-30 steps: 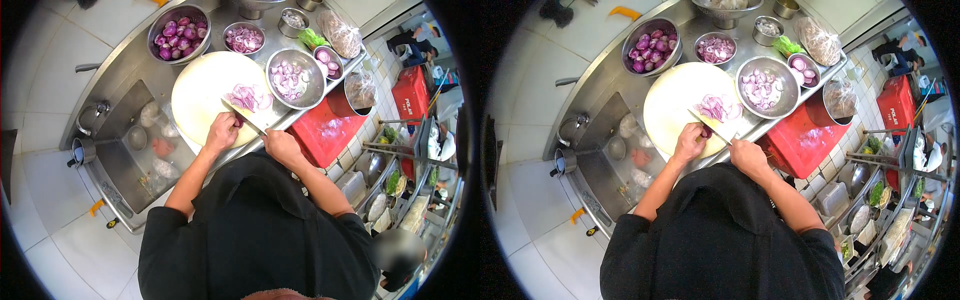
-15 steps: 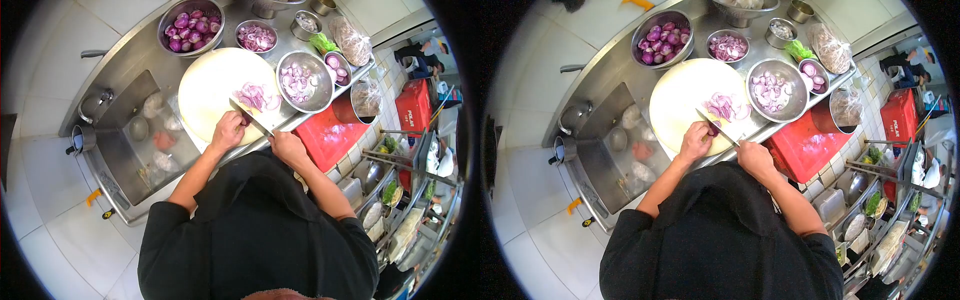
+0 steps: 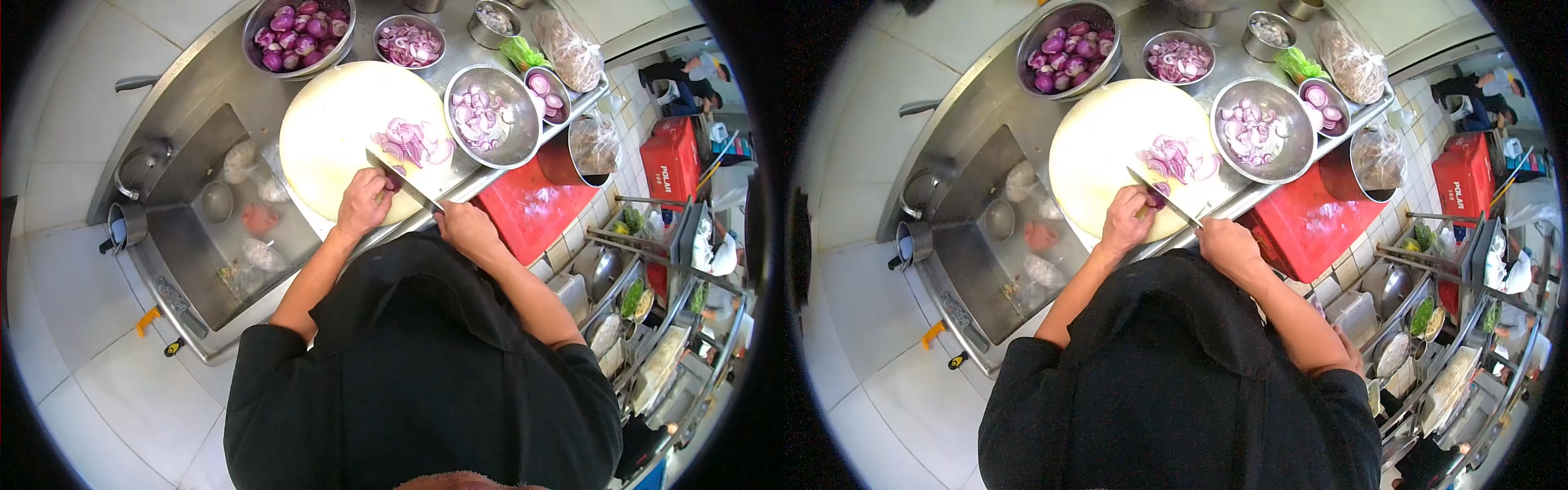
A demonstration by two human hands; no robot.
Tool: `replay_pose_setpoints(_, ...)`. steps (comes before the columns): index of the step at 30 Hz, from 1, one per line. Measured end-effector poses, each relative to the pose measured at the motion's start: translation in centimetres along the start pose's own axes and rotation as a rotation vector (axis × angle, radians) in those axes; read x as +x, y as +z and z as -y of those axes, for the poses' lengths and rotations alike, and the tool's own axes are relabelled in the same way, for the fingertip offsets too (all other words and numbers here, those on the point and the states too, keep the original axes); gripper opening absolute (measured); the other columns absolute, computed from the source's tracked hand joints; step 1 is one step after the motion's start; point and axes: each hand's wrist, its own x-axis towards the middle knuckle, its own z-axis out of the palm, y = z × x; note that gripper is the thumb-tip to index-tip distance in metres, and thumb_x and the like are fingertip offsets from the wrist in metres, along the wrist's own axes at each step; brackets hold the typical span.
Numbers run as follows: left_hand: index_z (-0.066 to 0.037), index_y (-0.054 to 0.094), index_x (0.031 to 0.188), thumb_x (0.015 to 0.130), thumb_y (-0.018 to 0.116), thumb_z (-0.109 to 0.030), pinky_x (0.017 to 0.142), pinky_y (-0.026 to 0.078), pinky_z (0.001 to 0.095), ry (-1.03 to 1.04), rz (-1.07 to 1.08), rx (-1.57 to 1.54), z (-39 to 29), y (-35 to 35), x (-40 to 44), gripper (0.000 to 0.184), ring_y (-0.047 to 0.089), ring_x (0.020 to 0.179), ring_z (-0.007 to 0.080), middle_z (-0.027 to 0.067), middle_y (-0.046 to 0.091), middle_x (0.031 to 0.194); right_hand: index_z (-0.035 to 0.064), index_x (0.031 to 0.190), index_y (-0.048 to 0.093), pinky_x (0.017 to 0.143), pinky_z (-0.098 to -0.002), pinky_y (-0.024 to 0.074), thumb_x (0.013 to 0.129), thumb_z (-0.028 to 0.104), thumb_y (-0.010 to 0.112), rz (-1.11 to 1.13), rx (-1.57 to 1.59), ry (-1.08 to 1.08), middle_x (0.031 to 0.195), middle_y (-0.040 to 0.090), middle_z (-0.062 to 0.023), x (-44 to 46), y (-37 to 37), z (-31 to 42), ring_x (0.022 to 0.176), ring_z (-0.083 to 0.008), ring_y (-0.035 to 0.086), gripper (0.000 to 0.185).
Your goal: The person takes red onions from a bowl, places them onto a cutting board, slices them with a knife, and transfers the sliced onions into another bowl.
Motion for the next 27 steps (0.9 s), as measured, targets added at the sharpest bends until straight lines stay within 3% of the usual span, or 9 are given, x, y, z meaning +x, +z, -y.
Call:
replay_pose_setpoints(12,-0.002,0.070,0.100,0.076,0.077,-0.001,0.089,0.054,0.0408,-0.037,-0.018,0.044,0.4,0.5,-0.6,0.026,0.064,0.102,0.0340,0.0136,0.067,0.104,-0.0009,0.102,0.069,0.082,-0.0550,0.0556,0.099,0.031,0.062,0.077,0.044,-0.010,0.090,0.072,-0.0267,1.3,-1.2,-1.3,0.091,-0.0450,0.071,0.033)
replay_pose_setpoints(16,-0.003,0.069,0.103,0.077,0.079,-0.008,0.084,0.052,0.0447,-0.034,0.069,0.142,-0.1,0.0,0.5,0.028,0.063,0.098,0.0342,0.0132,0.066,0.106,-0.0008,0.102,0.070,0.084,-0.0545,0.0555,0.099,0.031,0.060,0.014,-0.016,0.016,0.092,0.072,-0.0269,3.0,-1.8,-1.7,0.093,-0.0447,0.071,0.033)
replay_pose_setpoints(17,-0.004,0.068,0.100,0.079,0.079,-0.017,0.080,0.051,0.0466,-0.062,0.099,0.232,-0.3,0.0,0.5,0.027,0.064,0.092,0.0348,0.0131,0.068,0.098,-0.0012,0.101,0.070,0.085,-0.0544,0.0553,0.099,0.031,0.060,0.001,-0.014,0.013,0.093,0.072,-0.0281,3.4,-1.5,-2.1,0.093,-0.0454,0.071,0.034)
replay_pose_setpoints(20,-0.002,0.068,0.108,0.083,0.080,-0.026,0.074,0.053,0.0441,-0.330,0.170,0.331,-1.4,0.5,1.4,0.037,0.068,0.084,0.0360,0.0132,0.070,0.088,-0.0018,0.101,0.069,0.085,-0.0555,0.0546,0.099,0.032,0.060,0.003,0.056,0.062,0.094,0.071,-0.0295,2.8,-2.3,-1.1,0.093,-0.0465,0.070,0.035)
replay_pose_setpoints(21,-0.002,0.066,0.117,0.086,0.078,-0.032,0.072,0.054,0.0446,-0.392,0.118,0.267,-1.9,0.6,1.5,0.045,0.069,0.077,0.0370,0.0140,0.070,0.083,-0.0019,0.102,0.069,0.085,-0.0559,0.0544,0.099,0.031,0.060,0.011,0.075,0.080,0.094,0.071,-0.0298,2.4,-2.3,-0.7,0.093,-0.0468,0.070,0.035)
replay_pose_setpoints(24,-0.005,0.064,0.121,0.087,0.077,-0.030,0.076,0.055,0.0418,-0.563,0.186,0.105,-2.9,-0.3,1.5,0.044,0.069,0.089,0.0355,0.0130,0.070,0.085,-0.0017,0.102,0.069,0.085,-0.0570,0.0538,0.099,0.031,0.060,0.030,0.103,0.128,0.094,0.071,-0.0302,0.8,-1.6,-0.4,0.093,-0.0475,0.070,0.035)
replay_pose_setpoints(25,-0.004,0.066,0.117,0.086,0.076,-0.019,0.079,0.055,0.0411,-0.484,0.137,0.037,-2.8,-0.8,1.0,0.036,0.069,0.090,0.0343,0.0120,0.070,0.088,-0.0014,0.103,0.069,0.085,-0.0573,0.0537,0.099,0.031,0.060,0.027,0.100,0.137,0.094,0.071,-0.0300,0.2,-1.2,-0.5,0.093,-0.0477,0.070,0.034)
replay_pose_setpoints(27,-0.003,0.067,0.111,0.084,0.075,-0.010,0.082,0.055,0.0407,-0.150,0.038,0.048,-1.6,-1.3,0.5,0.029,0.068,0.091,0.0330,0.0116,0.070,0.091,-0.0008,0.103,0.069,0.086,-0.0576,0.0537,0.100,0.031,0.059,0.019,0.094,0.144,0.093,0.072,-0.0295,-0.6,-0.7,-0.4,0.093,-0.0478,0.070,0.034)
